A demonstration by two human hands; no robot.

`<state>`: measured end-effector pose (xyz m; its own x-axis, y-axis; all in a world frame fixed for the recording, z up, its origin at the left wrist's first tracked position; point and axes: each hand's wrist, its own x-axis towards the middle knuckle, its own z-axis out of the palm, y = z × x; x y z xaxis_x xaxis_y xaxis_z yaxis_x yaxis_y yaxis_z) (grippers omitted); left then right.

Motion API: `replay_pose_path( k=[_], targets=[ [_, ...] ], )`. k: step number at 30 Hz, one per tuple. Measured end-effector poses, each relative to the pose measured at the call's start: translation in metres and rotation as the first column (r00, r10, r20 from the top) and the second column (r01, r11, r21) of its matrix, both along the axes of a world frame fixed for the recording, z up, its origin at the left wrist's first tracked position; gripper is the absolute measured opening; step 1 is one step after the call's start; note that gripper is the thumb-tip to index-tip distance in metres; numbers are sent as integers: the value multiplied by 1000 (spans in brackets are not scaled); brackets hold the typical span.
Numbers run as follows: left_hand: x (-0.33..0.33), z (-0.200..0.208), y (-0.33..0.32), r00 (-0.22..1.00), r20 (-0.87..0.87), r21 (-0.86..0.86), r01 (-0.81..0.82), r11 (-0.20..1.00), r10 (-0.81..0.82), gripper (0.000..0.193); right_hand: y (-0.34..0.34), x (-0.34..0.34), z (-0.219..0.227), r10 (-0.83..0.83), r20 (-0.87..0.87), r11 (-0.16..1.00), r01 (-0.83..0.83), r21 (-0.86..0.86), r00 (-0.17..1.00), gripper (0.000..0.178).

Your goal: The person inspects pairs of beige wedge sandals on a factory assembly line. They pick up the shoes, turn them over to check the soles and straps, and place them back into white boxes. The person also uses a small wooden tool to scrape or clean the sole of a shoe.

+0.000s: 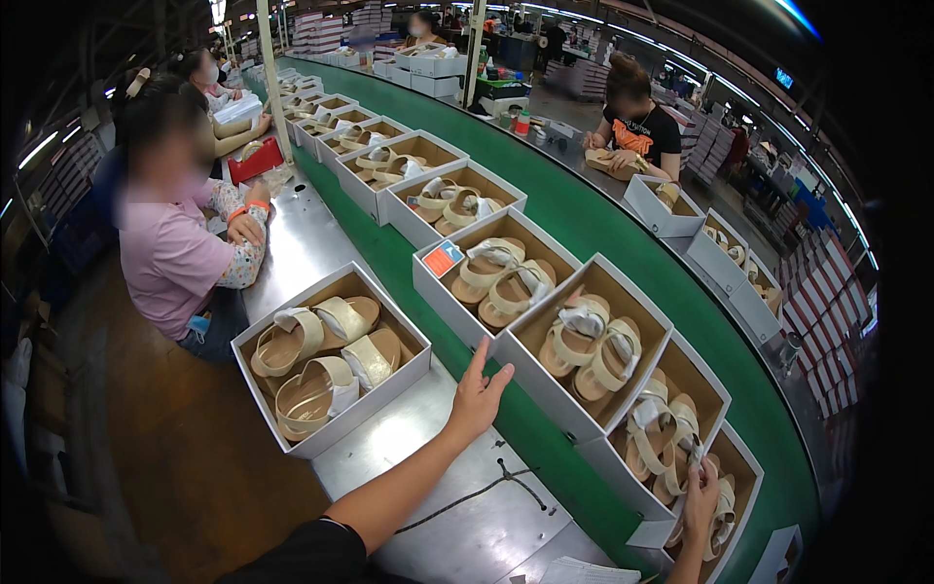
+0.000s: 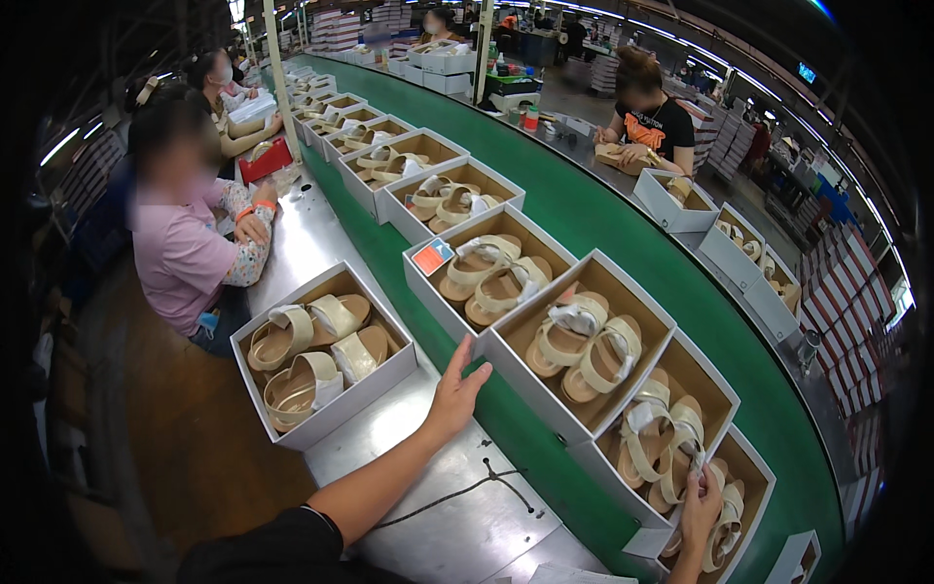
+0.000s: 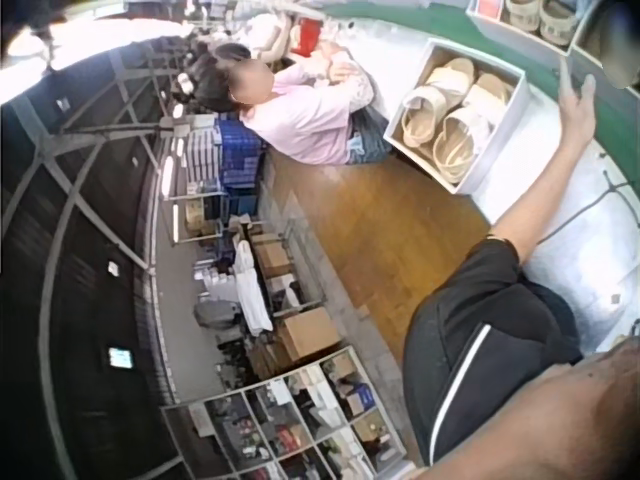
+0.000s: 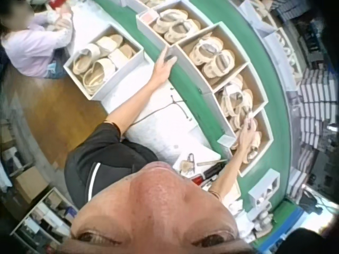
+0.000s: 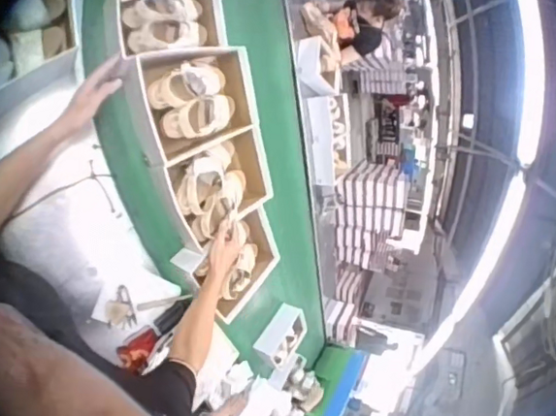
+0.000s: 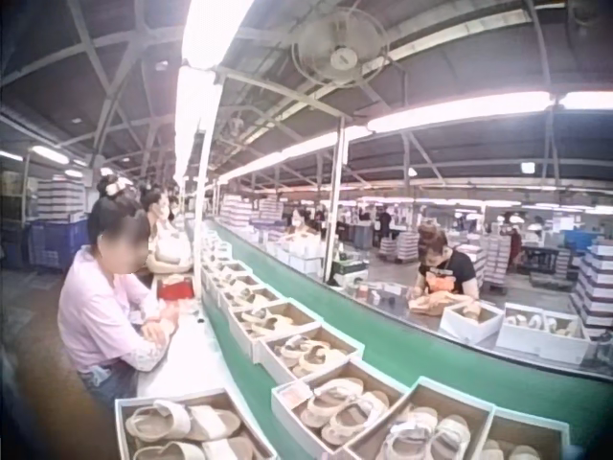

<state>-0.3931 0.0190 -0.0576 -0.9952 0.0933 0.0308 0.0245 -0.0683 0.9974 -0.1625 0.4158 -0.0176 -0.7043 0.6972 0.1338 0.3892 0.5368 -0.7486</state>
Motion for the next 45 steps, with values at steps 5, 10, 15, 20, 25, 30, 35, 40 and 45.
replay_pose_path(
  k=[5,10,15,20,25,30,35,40,45],
  targets=[
    [83,-28,19,999,18,57,28,998,-29,59,-58,-56,19,154,29,988,-153,-36,988,48],
    [177,-14,-3,917,-39,-88,393,915,-397,38,-106,-137,5,325,49,943,-320,-88,945,62],
    [198,-20,-31,804,68,-209,590,779,-591,28,-123,-158,39,374,-87,926,-377,-12,923,50],
    [198,-35,-41,784,-50,-297,580,759,-619,31,-106,-118,99,-41,179,968,-5,249,983,53],
    [199,-35,-44,766,-118,-286,583,761,-631,35,-96,-112,36,-3,585,982,-109,155,811,48],
    [197,-30,-39,743,-138,-296,600,743,-655,35,-57,-102,30,-37,257,999,26,48,966,41],
    [195,-34,-41,749,-129,-290,598,747,-650,38,-139,-72,128,-55,91,995,47,87,994,37],
    [185,-23,-52,699,-21,37,715,698,-715,62,-236,0,153,13,11,991,-14,136,1000,31],
    [201,10,-94,648,-77,142,760,635,-758,84,-325,47,107,179,88,968,-191,161,980,28]
  ],
)
